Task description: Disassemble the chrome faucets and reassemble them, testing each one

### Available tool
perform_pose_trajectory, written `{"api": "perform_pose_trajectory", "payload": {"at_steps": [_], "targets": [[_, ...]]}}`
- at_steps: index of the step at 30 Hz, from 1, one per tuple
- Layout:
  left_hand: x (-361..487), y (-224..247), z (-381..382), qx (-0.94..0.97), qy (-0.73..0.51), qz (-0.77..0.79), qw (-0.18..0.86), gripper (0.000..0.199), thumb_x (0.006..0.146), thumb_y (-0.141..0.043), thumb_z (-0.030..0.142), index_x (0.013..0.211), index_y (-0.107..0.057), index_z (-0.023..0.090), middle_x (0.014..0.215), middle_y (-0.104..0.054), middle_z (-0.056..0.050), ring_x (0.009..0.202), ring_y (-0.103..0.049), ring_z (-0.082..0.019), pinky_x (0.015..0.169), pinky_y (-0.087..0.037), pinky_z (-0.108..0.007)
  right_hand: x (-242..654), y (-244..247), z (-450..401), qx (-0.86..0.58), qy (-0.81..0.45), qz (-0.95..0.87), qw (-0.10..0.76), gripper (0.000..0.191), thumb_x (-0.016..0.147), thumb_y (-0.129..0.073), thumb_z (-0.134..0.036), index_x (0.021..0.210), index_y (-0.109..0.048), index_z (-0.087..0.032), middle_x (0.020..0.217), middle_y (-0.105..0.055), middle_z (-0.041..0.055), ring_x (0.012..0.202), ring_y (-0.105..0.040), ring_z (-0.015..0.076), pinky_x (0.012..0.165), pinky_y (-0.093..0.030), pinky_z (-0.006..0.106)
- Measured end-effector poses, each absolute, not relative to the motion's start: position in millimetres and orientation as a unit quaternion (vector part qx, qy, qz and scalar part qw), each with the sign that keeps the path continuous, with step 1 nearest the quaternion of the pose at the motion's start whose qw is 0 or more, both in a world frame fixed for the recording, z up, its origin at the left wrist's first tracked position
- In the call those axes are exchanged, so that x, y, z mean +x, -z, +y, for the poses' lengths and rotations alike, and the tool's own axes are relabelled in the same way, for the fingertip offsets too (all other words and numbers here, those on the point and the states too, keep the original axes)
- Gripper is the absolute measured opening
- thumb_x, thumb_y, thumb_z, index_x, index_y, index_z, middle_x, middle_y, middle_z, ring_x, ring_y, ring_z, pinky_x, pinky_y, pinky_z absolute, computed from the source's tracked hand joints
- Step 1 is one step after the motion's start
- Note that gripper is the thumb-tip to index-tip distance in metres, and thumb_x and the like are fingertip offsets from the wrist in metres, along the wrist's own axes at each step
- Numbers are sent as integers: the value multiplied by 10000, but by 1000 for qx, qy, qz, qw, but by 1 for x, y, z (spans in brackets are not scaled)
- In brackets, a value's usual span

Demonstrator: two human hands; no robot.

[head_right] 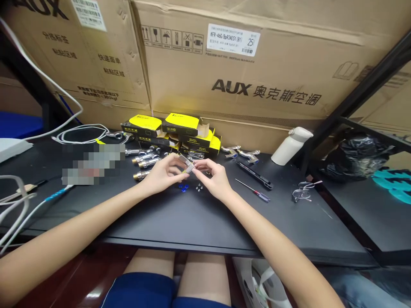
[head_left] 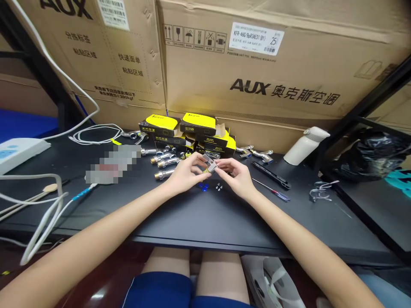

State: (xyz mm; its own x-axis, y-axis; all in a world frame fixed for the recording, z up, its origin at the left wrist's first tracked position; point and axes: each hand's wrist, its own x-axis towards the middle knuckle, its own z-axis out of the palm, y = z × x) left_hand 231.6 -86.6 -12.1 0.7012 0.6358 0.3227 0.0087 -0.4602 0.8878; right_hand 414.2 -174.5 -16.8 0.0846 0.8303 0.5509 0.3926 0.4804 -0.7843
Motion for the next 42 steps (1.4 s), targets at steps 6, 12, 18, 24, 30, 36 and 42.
{"api": "perform_pose_trajectory", "payload": {"at_steps": [6,12,18,24,30,36,42], "targets": [[233,13,-86,793,-327,224,463,373,736,-729,330,1031,-567,170,998,-686,-75,663,-684,-135,562,-557,-234,416,19,-173,-482,-206,-639,563,210,823,-696,-375,940,-657,-205,1044,-709,60,890,-694,197,816,-587,359],[232,13,-83,821,-324,226,413,310,770,-691,353,998,-599,164,1048,-697,-80,712,-701,-153,606,-577,-251,415,23,-171,-491,-209,-631,563,256,816,-692,-431,913,-642,-199,1023,-706,67,895,-703,203,826,-590,362],[225,8,-70,864,-330,267,271,320,807,-614,304,1097,-603,171,1008,-705,-72,766,-690,-173,745,-582,-324,431,21,-166,-541,-64,-625,559,212,901,-581,-404,939,-600,-195,997,-688,84,883,-676,206,806,-558,375],[218,8,-56,891,-308,297,151,238,780,-577,247,986,-663,165,995,-707,-94,941,-633,-271,887,-483,-437,438,26,-164,-557,6,-707,436,77,842,-671,-280,811,-654,-212,890,-712,54,899,-612,243,880,-458,439],[219,13,-54,904,-269,317,100,169,790,-599,300,909,-641,188,871,-729,-64,847,-652,-257,824,-473,-400,438,33,-157,-554,41,-739,381,54,854,-660,-266,861,-672,-214,967,-700,63,940,-603,242,883,-451,431],[213,2,-53,908,-255,322,81,289,761,-672,398,963,-602,202,931,-726,-55,869,-651,-255,776,-469,-355,466,14,-163,-584,67,-701,403,156,899,-587,-332,912,-656,-193,906,-672,74,803,-610,202,770,-501,371],[194,-16,-57,906,-166,386,44,367,731,-688,469,973,-578,216,945,-693,-59,844,-660,-253,653,-462,-297,489,6,-169,-608,37,-720,332,288,737,-748,-454,815,-672,-188,787,-608,25,613,-520,140,602,-433,292]]}}
